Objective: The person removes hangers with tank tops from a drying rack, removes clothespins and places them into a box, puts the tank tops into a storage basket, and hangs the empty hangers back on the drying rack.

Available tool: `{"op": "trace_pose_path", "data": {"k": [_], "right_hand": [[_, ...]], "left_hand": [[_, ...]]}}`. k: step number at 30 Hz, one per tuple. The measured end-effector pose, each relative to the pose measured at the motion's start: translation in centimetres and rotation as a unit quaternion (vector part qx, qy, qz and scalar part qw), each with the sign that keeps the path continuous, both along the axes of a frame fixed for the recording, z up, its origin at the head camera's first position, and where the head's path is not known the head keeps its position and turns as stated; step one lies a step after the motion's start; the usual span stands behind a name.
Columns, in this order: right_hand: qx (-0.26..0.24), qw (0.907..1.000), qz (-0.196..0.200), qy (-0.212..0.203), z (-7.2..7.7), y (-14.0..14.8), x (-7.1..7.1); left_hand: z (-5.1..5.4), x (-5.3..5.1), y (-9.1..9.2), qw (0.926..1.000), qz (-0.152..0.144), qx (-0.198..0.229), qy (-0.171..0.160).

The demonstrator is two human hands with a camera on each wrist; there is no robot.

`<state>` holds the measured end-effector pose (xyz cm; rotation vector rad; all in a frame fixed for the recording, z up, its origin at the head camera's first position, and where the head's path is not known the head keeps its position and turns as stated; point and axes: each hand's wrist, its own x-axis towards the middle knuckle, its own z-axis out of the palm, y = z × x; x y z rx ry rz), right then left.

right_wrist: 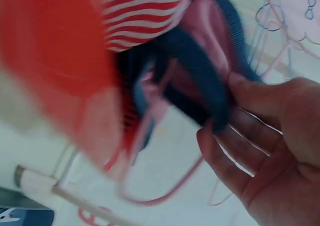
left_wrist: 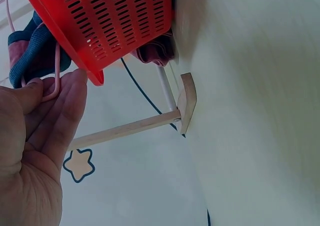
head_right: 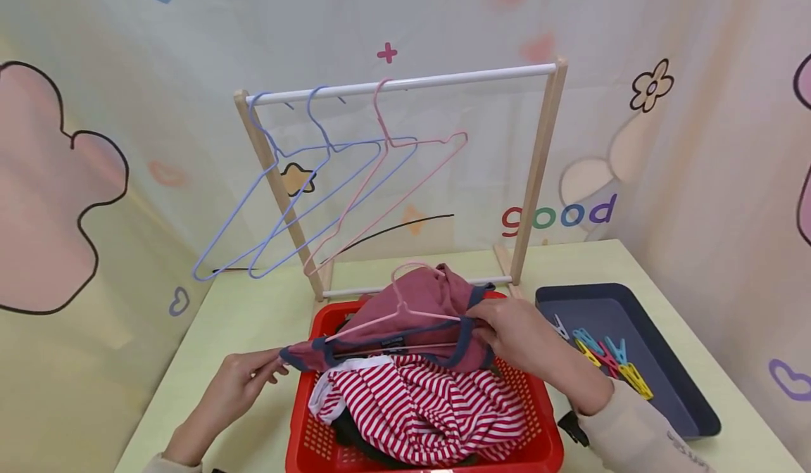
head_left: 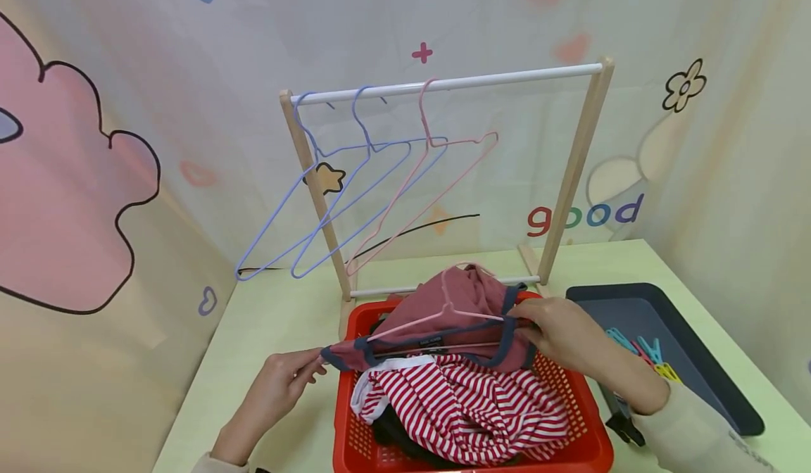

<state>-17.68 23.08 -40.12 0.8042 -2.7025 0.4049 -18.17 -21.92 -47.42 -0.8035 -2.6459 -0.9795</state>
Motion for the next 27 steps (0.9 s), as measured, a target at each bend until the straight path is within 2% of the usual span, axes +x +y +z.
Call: {"op": "trace_pose_path", "data": {"k": [4, 9, 14, 19, 23, 27], "right_hand": [[0.006, 0.9997, 0.01, -0.022, -0.2, 0.7, -0.1], [-0.001, 0.9995, 0.025, -0.019, -0.1, 1.4, -0.3], [-0.011, 0.9999, -0.004, -0.007, 0.0, 2.3, -0.2], [-0.022, 0.9992, -0.02, 0.028, -0.5, 3.4, -0.2], [-0.025, 0.9978, -0.042, 0.046, -1.1, 4.1, -0.3], [-0.03, 0.9964, -0.068, 0.039, -1.7, 4.8, -0.4]], "left_hand": [[-0.2, 0.2, -0.2, 0.9999, 0.006, 0.004, -0.012], [-0.5, 0.2, -0.5, 0.9999, 0.005, 0.009, -0.008], [-1.1, 0.3, -1.2, 0.9996, 0.008, 0.016, 0.022], [-1.5, 0.5, -2.0, 0.9977, 0.014, 0.023, 0.062], [-1.6, 0.5, -2.4, 0.9974, 0.012, 0.025, 0.066], [-1.5, 0.6, -2.6, 0.9976, 0.014, 0.027, 0.062]]}}
